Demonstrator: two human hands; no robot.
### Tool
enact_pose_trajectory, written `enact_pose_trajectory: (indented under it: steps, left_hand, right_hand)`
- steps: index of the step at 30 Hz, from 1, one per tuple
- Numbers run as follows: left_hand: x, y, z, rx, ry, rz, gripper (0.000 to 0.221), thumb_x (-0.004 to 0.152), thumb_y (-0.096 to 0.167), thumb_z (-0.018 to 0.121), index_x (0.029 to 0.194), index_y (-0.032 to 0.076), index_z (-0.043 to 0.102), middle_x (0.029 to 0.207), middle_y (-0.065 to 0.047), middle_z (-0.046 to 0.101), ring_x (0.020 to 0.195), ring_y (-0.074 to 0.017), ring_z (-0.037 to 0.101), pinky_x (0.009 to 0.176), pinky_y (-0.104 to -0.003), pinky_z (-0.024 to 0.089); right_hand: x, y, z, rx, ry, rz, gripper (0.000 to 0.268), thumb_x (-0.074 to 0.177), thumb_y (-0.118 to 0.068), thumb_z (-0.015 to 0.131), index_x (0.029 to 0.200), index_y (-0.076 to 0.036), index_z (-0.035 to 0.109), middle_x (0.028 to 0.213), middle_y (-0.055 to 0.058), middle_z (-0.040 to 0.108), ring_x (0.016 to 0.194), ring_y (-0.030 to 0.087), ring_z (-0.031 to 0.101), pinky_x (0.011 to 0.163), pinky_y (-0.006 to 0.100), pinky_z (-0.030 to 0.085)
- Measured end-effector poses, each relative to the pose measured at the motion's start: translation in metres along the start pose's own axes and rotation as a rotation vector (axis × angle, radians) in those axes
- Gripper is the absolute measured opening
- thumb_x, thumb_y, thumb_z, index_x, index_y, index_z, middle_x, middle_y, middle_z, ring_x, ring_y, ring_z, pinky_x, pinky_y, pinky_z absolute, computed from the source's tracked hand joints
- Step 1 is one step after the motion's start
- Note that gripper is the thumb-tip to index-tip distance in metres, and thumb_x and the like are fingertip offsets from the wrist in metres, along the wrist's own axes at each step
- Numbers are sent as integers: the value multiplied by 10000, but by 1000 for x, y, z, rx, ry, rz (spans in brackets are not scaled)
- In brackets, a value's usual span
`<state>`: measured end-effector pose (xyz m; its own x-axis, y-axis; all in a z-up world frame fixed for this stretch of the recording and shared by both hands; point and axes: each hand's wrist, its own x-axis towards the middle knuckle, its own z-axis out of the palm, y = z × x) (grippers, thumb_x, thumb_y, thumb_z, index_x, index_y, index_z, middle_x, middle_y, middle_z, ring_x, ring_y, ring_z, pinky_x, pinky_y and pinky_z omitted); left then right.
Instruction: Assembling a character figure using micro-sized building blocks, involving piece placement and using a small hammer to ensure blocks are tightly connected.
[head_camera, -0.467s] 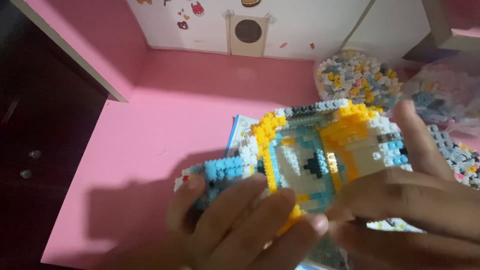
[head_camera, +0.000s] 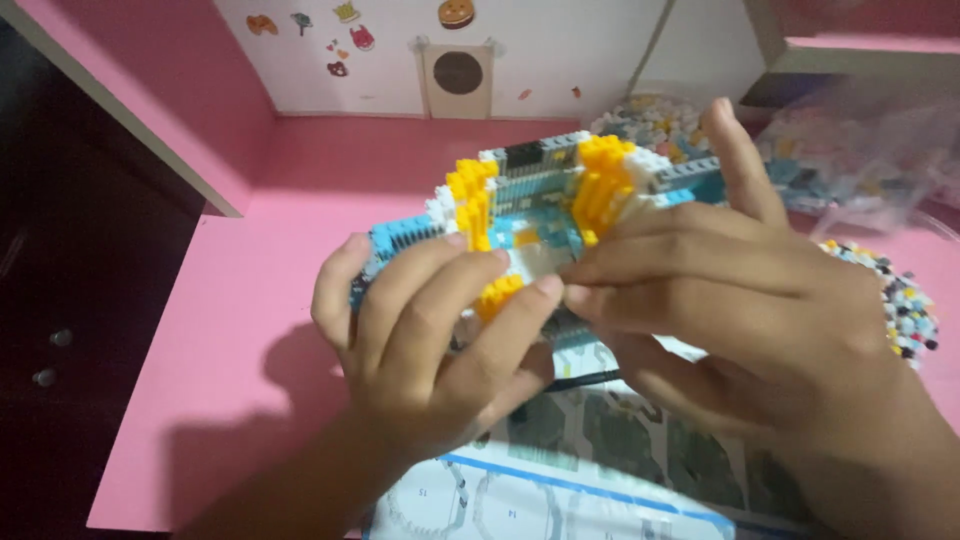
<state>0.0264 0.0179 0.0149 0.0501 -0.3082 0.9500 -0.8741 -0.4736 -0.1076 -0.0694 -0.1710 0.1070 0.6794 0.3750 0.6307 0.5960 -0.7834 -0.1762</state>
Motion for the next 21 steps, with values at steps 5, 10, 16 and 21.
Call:
enact_pose_trajectory:
  steps: [5, 10, 16, 21]
  left_hand:
    - [8, 4, -4, 6, -7, 16, 146, 968, 180, 712, 1109, 199, 746, 1056, -80, 740, 999, -277, 740, 1056, -547, 419]
    - [6, 3, -2, 29, -4, 34, 137, 1020, 236, 650, 1140, 198, 703, 1088, -90, 720, 1025, -289, 732, 1082, -550, 426]
    - [1, 0, -5, 12, -61, 30, 255, 943, 239, 769, 1192, 206, 722, 1139, -92, 715, 1065, -298, 727, 1137, -559, 359]
    - [7, 4, -11, -29, -98, -15, 277, 925, 291, 804, 1172, 181, 744, 1133, -89, 715, 1079, -295, 694, 1116, -549, 372]
  right_hand:
    - [-5, 7, 5, -65, 67, -139, 131, 990, 88, 640, 959, -17, 712, 972, 94, 786, 908, 263, 783, 1281, 668, 157]
    - [-25, 15, 9, -88, 10, -114, 281, 1068, -246, 587, 1241, -30, 635, 1206, 104, 758, 1173, 301, 760, 1297, 730, 63]
    - [-94, 47, 21, -381, 218, -471, 191, 989, -243, 671, 881, -86, 672, 796, 75, 634, 702, 263, 568, 699, 456, 393]
    - [-142, 66, 53, -289, -283, -218, 235, 1006, -282, 721, 1082, -75, 640, 981, 97, 644, 785, 284, 611, 710, 417, 494]
